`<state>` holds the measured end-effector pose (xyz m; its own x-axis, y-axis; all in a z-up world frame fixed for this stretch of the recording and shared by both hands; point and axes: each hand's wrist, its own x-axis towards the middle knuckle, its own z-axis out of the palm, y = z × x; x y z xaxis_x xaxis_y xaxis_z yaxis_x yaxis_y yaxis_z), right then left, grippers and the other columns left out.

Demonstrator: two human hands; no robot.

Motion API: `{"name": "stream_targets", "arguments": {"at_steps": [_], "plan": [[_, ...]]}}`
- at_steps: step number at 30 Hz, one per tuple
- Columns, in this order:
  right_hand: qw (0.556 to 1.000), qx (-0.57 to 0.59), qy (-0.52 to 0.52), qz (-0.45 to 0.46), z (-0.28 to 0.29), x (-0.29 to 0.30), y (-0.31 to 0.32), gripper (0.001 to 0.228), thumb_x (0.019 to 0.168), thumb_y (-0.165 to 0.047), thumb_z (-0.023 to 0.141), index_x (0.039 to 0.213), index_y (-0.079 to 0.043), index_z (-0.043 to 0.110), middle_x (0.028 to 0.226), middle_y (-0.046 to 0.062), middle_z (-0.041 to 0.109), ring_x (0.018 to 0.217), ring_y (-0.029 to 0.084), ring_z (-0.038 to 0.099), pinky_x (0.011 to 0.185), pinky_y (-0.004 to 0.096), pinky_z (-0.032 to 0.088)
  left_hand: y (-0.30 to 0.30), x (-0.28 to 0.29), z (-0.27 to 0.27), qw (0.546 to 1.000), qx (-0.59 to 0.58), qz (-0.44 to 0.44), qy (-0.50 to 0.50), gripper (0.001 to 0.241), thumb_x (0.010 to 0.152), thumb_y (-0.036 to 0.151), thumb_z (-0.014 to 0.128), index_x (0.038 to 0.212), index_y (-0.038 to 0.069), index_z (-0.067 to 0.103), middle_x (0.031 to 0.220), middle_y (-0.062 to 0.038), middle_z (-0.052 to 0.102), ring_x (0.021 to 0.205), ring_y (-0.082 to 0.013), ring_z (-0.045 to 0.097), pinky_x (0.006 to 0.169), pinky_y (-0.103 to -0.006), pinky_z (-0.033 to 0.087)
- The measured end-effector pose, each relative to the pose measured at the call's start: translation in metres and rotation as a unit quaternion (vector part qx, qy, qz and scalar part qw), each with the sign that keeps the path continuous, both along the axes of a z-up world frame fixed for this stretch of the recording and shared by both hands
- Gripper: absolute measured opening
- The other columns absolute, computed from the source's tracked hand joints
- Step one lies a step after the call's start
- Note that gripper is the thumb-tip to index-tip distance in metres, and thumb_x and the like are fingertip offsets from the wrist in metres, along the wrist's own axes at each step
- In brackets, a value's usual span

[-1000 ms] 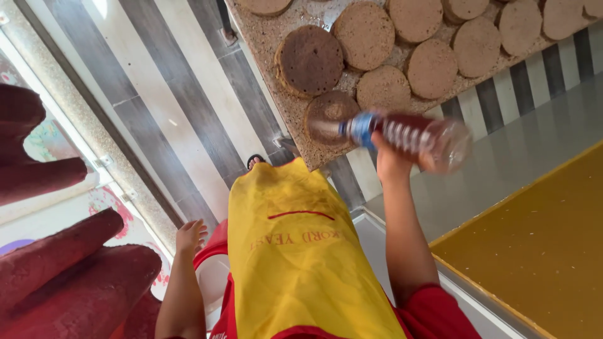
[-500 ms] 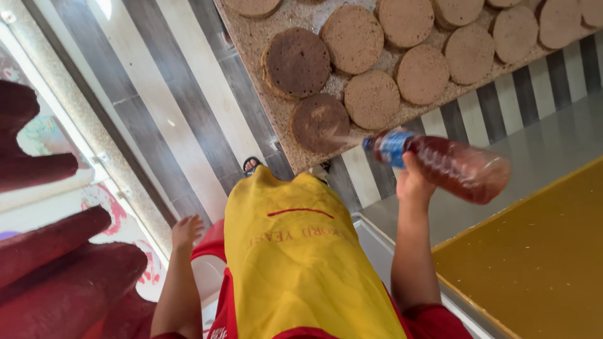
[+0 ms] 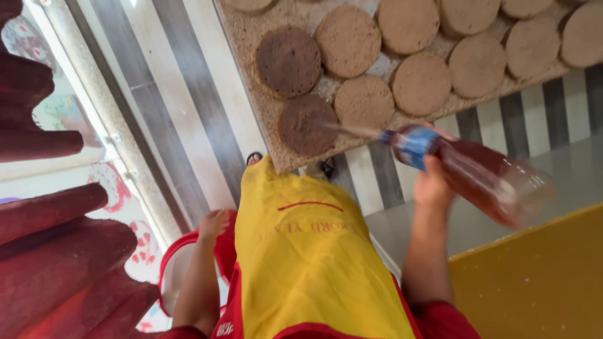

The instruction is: The person pours syrup from a large plastic bottle onto round brown cake layers arranged on trays, moving from one layer to the next and wetting each top surface. They briefly pause to refill the bottle with water, then resume pouring syrup over more cake layers.

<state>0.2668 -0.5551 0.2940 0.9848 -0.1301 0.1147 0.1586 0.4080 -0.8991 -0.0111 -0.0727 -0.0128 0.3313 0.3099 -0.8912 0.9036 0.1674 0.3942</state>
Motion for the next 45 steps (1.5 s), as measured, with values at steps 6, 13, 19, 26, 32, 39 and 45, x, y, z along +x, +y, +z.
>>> {"name": "stream_targets", "arguments": {"at_steps": [6, 13, 19, 26, 32, 39, 45], "plan": [[0.995, -0.082, -0.024, -0.058, -0.014, 0.049, -0.058, 0.065, 0.092, -0.015, 0.088, 0.149, -0.005, 0.059, 0.138, 0.009, 0.062, 0.133, 0.026, 0.056, 0.118, 0.041, 0.04, -0.032, -0.025, 0.018, 0.998, 0.021, 0.049, 0.035, 0.035, 0.097, 0.033, 0.065, 0.12, 0.007, 0.071, 0.101, -0.006, 0.075, 0.083, -0.0187, 0.072, 0.068, -0.0343, 0.055], [1.0, -0.011, 0.021, 0.008, -0.053, 0.063, -0.089, 0.07, 0.087, -0.006, 0.092, 0.145, -0.008, 0.052, 0.14, 0.011, 0.06, 0.139, 0.029, 0.056, 0.126, 0.044, 0.044, -0.058, -0.017, 0.033, 0.996, 0.017, 0.069, 0.062, 0.034, 0.097, 0.034, 0.064, 0.122, 0.011, 0.069, 0.104, -0.005, 0.075, 0.086, -0.0187, 0.071, 0.071, -0.0357, 0.055], [0.986, 0.072, 0.047, -0.141, -0.065, 0.113, -0.064, 0.087, 0.079, 0.0, 0.095, 0.147, -0.011, 0.041, 0.143, 0.007, 0.057, 0.139, 0.029, 0.053, 0.126, 0.049, 0.043, -0.078, -0.007, 0.044, 0.998, 0.02, 0.05, 0.026, 0.035, 0.096, 0.033, 0.066, 0.12, 0.007, 0.071, 0.105, -0.008, 0.075, 0.086, -0.0192, 0.071, 0.072, -0.0354, 0.054], [0.998, -0.02, 0.027, 0.045, -0.075, 0.076, -0.092, 0.069, 0.09, -0.009, 0.089, 0.143, -0.01, 0.046, 0.135, 0.01, 0.061, 0.13, 0.03, 0.058, 0.12, 0.043, 0.047, -0.092, -0.015, 0.051, 0.993, 0.031, 0.111, -0.002, 0.036, 0.097, 0.032, 0.066, 0.12, 0.005, 0.071, 0.104, -0.008, 0.075, 0.086, -0.0191, 0.07, 0.072, -0.0347, 0.053], [0.995, 0.044, 0.055, -0.065, -0.093, 0.124, -0.084, 0.081, 0.083, -0.006, 0.094, 0.146, -0.012, 0.044, 0.14, 0.005, 0.058, 0.132, 0.025, 0.055, 0.117, 0.039, 0.048, -0.113, -0.036, 0.052, 0.996, 0.033, 0.07, 0.047, 0.037, 0.096, 0.032, 0.066, 0.121, 0.006, 0.071, 0.103, -0.007, 0.074, 0.085, -0.0191, 0.07, 0.07, -0.035, 0.053], [0.995, 0.047, 0.088, 0.027, -0.099, 0.066, -0.139, 0.083, 0.09, -0.005, 0.09, 0.153, -0.009, 0.037, 0.137, 0.01, 0.063, 0.133, 0.028, 0.061, 0.121, 0.044, 0.049, -0.135, -0.023, 0.05, 0.99, 0.044, 0.135, 0.009, 0.035, 0.096, 0.029, 0.067, 0.121, 0.005, 0.072, 0.101, -0.01, 0.074, 0.081, -0.0185, 0.069, 0.067, -0.0334, 0.053], [0.996, 0.074, 0.03, -0.034, -0.06, 0.086, -0.109, 0.081, 0.088, -0.006, 0.089, 0.15, -0.017, 0.038, 0.14, 0.008, 0.06, 0.133, 0.028, 0.06, 0.122, 0.047, 0.047, -0.153, -0.008, 0.041, 0.998, 0.013, 0.029, 0.051, 0.034, 0.097, 0.031, 0.067, 0.119, 0.005, 0.072, 0.098, -0.006, 0.073, 0.078, -0.0167, 0.067, 0.062, -0.0302, 0.049]]}}
